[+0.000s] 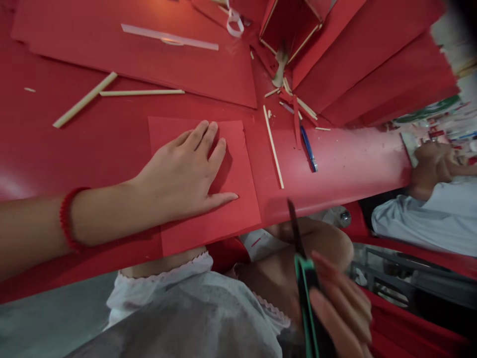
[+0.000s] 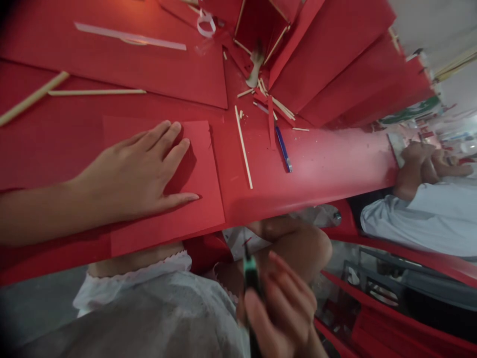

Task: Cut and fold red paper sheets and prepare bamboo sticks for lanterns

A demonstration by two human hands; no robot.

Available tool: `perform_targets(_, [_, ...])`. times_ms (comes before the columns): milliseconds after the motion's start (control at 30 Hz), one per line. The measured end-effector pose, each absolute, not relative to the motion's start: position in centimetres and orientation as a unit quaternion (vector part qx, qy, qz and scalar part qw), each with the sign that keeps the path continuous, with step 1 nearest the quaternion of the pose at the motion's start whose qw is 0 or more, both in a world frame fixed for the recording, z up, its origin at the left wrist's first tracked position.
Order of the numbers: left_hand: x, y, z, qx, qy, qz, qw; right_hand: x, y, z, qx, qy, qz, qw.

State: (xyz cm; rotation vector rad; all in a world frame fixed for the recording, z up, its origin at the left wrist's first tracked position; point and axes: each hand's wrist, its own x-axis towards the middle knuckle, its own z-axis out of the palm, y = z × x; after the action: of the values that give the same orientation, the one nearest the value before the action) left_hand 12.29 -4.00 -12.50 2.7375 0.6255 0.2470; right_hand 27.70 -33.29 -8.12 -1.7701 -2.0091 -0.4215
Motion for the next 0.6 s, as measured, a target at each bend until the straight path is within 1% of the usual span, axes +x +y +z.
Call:
perform_targets(67, [12.2, -4.0, -12.5, 0.963, 0.218, 0.079, 0.135, 31.2, -30.6, -8.5, -0.619, -0.730, -0.255, 0.139])
perform_targets(133, [12.3, -3.9, -12.3, 0.968, 0.219, 0.068, 0.102, 35.1, -27.1, -9.0, -0.671, -0.694, -0.258, 0.043])
perform_targets(167, [12.3, -3.9, -12.1, 0.970, 0.220, 0.062, 0.087, 37.0, -25.2, -9.3, -0.688, -0.677, -0.261, 0.024])
perform_targets(233, [12.5, -3.7, -11.7, 0.972, 0.222, 0.055, 0.062, 40.4, -21.6, -9.7, -0.712, -0.661, -0.237, -0.007])
perform_targets(300, [12.7, -3.3, -11.3, 0.971, 0.226, 0.058, 0.052, 42.7, -18.6, -9.7, -0.714, -0.680, -0.162, -0.047])
perform_targets(333, [12.8, -3.1, -11.0, 0.970, 0.229, 0.062, 0.052, 43.4, -17.3, -9.5, -0.711, -0.688, -0.134, -0.053])
perform_targets(400, [12.8, -2.5, -10.6, 0.968, 0.234, 0.068, 0.057, 43.3, -15.1, -8.8, -0.714, -0.692, -0.101, -0.032])
perform_targets(433, [12.8, -2.2, -10.3, 0.967, 0.237, 0.070, 0.063, 42.6, -14.1, -8.5, -0.721, -0.686, -0.099, -0.001])
perform_targets(467, [12.8, -1.9, -10.1, 0.965, 0.241, 0.070, 0.071, 41.5, -13.2, -8.1, -0.729, -0.676, -0.099, 0.041])
perform_targets(533, [12.8, -1.3, -9.7, 0.960, 0.254, 0.073, 0.089, 38.4, -11.4, -7.8, -0.741, -0.648, -0.085, 0.151])
perform_targets(600, [12.9, -0.8, -9.4, 0.955, 0.268, 0.079, 0.099, 35.1, -9.5, -7.9, -0.746, -0.625, 0.015, 0.229])
